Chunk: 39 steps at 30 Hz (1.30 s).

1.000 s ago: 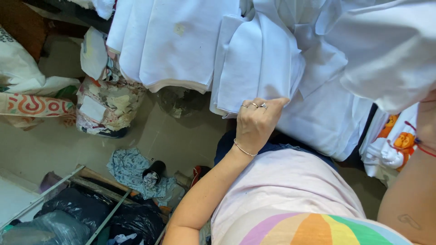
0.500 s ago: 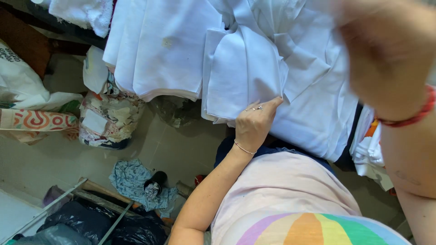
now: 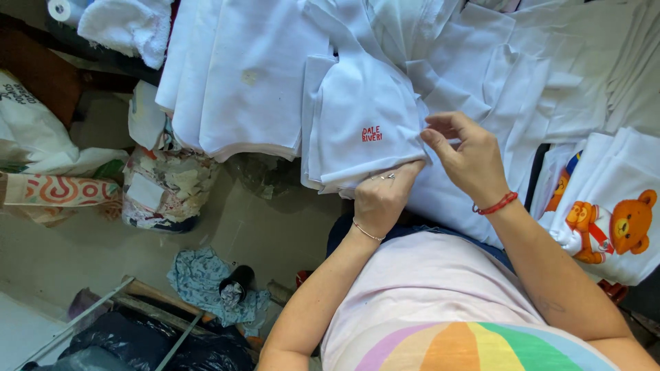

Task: Sorting, inspecting, and folding white fabric garments on a workbench

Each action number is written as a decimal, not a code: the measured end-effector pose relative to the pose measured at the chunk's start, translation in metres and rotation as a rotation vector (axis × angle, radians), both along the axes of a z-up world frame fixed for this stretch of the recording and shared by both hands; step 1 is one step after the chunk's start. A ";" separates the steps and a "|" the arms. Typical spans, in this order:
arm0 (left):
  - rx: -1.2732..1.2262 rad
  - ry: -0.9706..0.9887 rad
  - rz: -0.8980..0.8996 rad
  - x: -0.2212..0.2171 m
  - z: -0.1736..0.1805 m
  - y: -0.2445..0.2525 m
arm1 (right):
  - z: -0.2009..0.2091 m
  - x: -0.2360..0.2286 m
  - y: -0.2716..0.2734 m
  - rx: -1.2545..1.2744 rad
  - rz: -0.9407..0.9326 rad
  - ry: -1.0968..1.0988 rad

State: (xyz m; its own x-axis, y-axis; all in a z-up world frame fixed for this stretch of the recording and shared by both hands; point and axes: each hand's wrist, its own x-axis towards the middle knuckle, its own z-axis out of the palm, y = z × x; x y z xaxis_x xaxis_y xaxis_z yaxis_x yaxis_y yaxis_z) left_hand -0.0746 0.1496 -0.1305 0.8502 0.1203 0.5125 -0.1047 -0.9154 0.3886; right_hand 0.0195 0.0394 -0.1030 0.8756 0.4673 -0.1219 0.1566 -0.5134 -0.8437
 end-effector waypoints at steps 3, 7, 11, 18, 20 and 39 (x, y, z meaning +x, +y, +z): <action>-0.009 -0.004 0.003 0.003 0.011 -0.005 | -0.016 0.007 -0.004 0.057 -0.167 0.499; 0.022 -0.033 0.014 0.008 0.023 -0.007 | -0.018 0.012 0.003 0.068 -0.145 0.581; -0.102 -0.134 0.054 0.005 0.012 -0.013 | -0.006 0.016 0.013 0.223 -0.153 0.589; -0.134 -0.082 0.190 0.017 0.032 -0.001 | 0.033 0.018 -0.004 0.370 -0.092 0.579; -0.275 -0.122 0.138 0.020 0.046 -0.004 | 0.059 0.016 -0.013 0.455 -0.223 0.621; -0.422 -0.150 -0.732 0.076 0.121 -0.173 | 0.115 -0.056 -0.277 1.052 -0.718 0.206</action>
